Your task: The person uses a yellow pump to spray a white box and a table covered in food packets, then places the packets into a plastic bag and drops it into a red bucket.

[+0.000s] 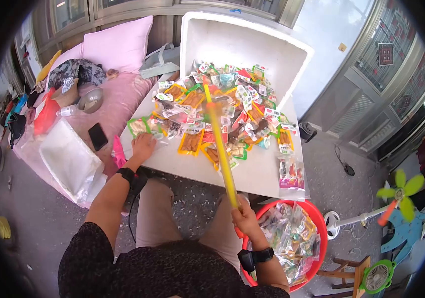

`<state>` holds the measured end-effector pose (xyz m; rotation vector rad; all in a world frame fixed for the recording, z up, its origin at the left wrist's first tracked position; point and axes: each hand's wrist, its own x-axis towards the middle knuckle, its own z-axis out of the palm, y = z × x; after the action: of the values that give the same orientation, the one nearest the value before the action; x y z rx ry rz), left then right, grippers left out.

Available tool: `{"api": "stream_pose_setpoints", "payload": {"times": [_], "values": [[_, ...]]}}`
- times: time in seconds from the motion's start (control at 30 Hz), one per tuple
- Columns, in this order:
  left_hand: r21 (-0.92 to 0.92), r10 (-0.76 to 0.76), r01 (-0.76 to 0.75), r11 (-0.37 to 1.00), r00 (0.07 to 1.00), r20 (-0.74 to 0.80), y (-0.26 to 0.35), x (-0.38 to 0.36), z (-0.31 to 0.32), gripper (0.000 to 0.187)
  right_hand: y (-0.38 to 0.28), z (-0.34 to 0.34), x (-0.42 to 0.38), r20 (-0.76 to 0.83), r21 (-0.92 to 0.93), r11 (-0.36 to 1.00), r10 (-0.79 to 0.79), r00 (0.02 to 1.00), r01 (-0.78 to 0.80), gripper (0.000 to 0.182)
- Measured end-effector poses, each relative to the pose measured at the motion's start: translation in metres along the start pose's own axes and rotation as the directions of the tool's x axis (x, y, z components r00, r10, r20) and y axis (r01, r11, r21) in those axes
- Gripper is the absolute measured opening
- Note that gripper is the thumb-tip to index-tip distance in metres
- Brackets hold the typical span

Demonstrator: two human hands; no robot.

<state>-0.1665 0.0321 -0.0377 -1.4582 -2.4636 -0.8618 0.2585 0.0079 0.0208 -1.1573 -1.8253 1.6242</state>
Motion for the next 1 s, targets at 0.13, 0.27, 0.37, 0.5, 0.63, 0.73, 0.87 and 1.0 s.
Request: {"api": "stream_pose_setpoints", "payload": {"times": [0.13, 0.27, 0.37, 0.5, 0.63, 0.73, 0.87, 1.0], "values": [[-0.123, 0.047, -0.047, 0.991, 0.999, -0.001, 0.000, 0.008, -0.008, 0.030, 0.014, 0.023, 0.012, -0.131, 0.115, 0.974, -0.182, 0.975, 0.197, 0.047], [-0.243, 0.084, -0.075, 0.967, 0.996, 0.027, 0.029, 0.004, -0.030, 0.029, 0.008, 0.038, 0.011, -0.162, 0.080, 0.974, -0.199, 0.967, 0.214, 0.044], [-0.459, 0.239, -0.176, 0.871, 0.968, 0.082, 0.074, -0.046, -0.045, 0.031, 0.032, 0.050, 0.009, -0.185, -0.257, 0.885, -0.440, 0.879, 0.389, 0.045], [-0.689, 0.509, 0.175, 0.703, 0.553, 0.659, 0.120, -0.131, -0.067, 0.044, 0.022, 0.052, -0.014, -0.057, -0.399, 0.817, -0.475, 0.878, 0.416, 0.047], [-0.746, 0.640, 0.463, 0.478, 0.398, 0.657, 0.140, -0.196, -0.056, 0.043, 0.031, 0.056, -0.024, 0.045, -0.421, 0.756, -0.535, 0.844, 0.501, 0.046], [-0.741, 0.574, 0.635, 0.220, 0.530, 0.625, 0.143, -0.210, -0.051, 0.037, 0.024, 0.070, -0.010, 0.096, -0.382, 0.719, -0.594, 0.798, 0.581, 0.047], [-0.761, 0.377, 0.619, 0.195, 0.669, 0.641, 0.134, -0.197, -0.052, 0.028, -0.009, 0.090, 0.008, 0.160, -0.402, 0.678, -0.609, 0.777, 0.615, 0.047], [-0.774, 0.194, 0.630, 0.061, 0.754, 0.628, 0.112, -0.167, -0.062, 0.021, -0.016, 0.106, 0.029, 0.169, -0.334, 0.650, -0.671, 0.722, 0.682, 0.049]]}}
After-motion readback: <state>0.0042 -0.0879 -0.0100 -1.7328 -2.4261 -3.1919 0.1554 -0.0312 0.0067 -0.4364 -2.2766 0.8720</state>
